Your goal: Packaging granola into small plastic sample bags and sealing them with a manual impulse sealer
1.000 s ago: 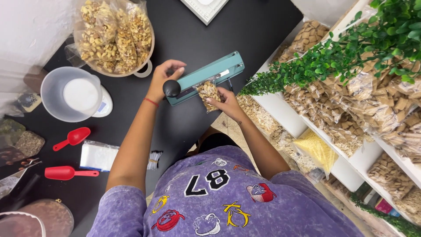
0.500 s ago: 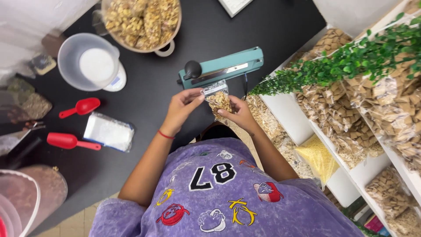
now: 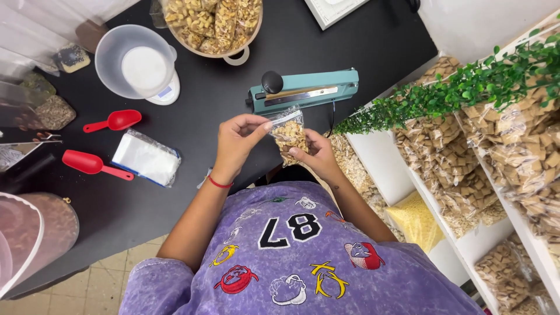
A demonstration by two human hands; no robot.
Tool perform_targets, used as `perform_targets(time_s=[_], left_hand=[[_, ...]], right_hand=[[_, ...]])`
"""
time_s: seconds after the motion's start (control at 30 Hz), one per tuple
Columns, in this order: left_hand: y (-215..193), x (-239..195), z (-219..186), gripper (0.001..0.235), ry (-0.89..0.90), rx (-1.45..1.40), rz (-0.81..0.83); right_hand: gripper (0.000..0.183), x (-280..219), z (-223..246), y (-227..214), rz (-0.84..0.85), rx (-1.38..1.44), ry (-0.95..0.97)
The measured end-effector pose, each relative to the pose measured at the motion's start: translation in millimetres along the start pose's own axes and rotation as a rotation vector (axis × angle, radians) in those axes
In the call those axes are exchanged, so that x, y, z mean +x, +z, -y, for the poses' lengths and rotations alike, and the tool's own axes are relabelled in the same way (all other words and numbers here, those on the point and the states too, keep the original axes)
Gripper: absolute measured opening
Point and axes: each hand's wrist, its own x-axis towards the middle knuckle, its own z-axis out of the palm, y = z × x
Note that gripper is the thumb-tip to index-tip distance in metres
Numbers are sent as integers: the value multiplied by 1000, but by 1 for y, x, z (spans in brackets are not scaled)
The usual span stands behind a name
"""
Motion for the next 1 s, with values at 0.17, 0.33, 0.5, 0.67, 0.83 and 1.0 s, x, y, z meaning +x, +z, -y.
perform_targets(time_s=[0.17, 0.33, 0.5, 0.67, 0.83, 1.0], left_hand=[[7, -9, -2, 22, 14, -66, -31], [10, -14, -14, 16, 89, -84, -97], [9, -16, -23, 14, 132, -111, -162], [5, -15, -24, 11, 146, -152, -244], [4, -17, -34, 14, 163, -234, -307], [-14, 9, 12, 21, 116, -180, -343]], right_hand=[[37, 2, 14, 6, 15, 14, -23], [37, 7, 20, 12, 35, 19, -34], [39, 15, 21, 18, 75, 59, 11], [42, 24, 16, 19, 99, 66, 45], [41, 41, 26, 17, 79, 39, 91], [41, 103, 63, -20, -83, -135, -40]])
